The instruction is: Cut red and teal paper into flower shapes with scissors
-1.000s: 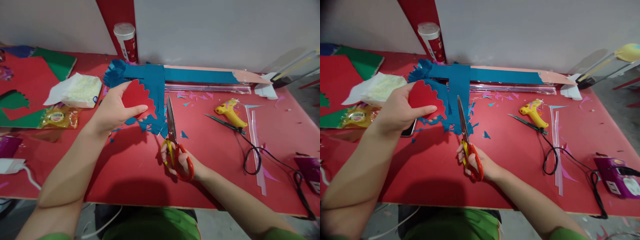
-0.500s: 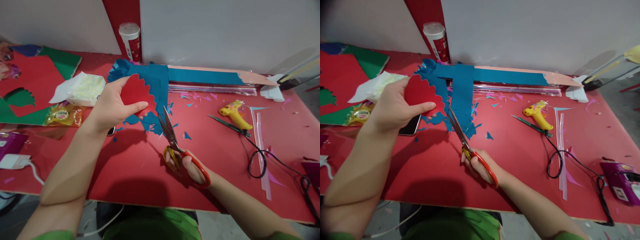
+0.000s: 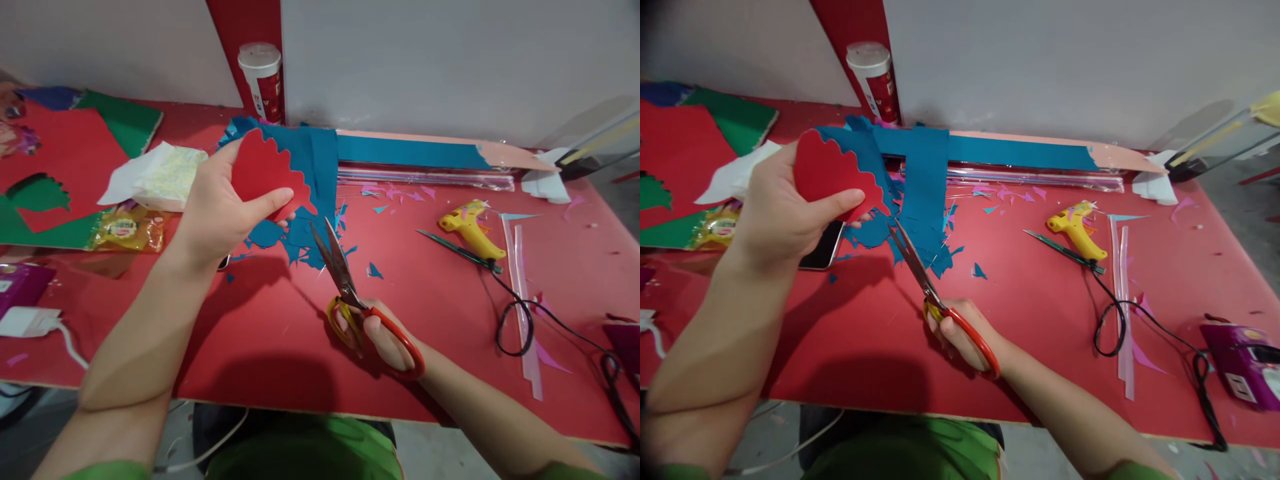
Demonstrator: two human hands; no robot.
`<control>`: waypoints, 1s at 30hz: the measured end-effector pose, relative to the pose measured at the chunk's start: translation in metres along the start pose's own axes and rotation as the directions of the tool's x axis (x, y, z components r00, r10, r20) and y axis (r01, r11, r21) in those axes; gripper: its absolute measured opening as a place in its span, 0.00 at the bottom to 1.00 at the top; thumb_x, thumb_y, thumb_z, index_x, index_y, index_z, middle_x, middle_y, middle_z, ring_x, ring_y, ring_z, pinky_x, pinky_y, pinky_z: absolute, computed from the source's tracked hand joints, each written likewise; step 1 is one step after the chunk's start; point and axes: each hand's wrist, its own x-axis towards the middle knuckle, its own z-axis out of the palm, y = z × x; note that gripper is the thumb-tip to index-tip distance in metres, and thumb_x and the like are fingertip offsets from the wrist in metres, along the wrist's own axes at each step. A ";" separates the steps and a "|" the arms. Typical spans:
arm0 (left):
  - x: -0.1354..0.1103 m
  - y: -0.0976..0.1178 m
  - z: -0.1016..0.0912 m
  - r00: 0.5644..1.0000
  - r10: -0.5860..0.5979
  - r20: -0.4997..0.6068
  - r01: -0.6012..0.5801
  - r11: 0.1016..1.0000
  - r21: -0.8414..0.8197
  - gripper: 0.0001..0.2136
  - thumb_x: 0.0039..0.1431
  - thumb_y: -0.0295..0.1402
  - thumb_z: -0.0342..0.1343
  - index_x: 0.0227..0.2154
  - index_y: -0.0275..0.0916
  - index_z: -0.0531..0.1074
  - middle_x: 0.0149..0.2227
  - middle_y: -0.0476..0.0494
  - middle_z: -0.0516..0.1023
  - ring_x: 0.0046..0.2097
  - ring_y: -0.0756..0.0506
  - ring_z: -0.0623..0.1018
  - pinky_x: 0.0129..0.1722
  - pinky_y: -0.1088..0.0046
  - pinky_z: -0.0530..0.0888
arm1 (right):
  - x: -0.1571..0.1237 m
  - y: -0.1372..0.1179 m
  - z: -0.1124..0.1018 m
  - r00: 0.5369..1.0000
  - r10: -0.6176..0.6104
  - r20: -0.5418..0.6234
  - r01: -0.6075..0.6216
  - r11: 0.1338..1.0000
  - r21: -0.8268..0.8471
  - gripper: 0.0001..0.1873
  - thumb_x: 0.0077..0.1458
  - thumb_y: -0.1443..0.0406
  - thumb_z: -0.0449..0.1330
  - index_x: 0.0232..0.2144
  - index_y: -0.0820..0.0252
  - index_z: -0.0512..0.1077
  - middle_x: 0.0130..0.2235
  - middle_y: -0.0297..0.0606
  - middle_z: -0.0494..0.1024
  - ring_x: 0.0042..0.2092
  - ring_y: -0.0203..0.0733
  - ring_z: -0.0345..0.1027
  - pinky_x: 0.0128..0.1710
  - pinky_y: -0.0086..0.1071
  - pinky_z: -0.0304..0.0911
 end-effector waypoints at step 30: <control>-0.001 0.004 0.000 0.987 0.099 0.125 -0.117 0.981 0.153 0.17 0.43 0.35 0.61 0.39 0.38 0.71 0.31 0.53 0.77 0.32 0.49 0.77 0.35 0.66 0.78 | -0.001 0.002 -0.002 0.997 -0.069 -0.018 0.065 0.985 -0.157 0.31 0.49 0.37 0.41 0.20 0.59 0.56 0.17 0.31 0.59 0.18 0.32 0.52 0.17 0.29 0.49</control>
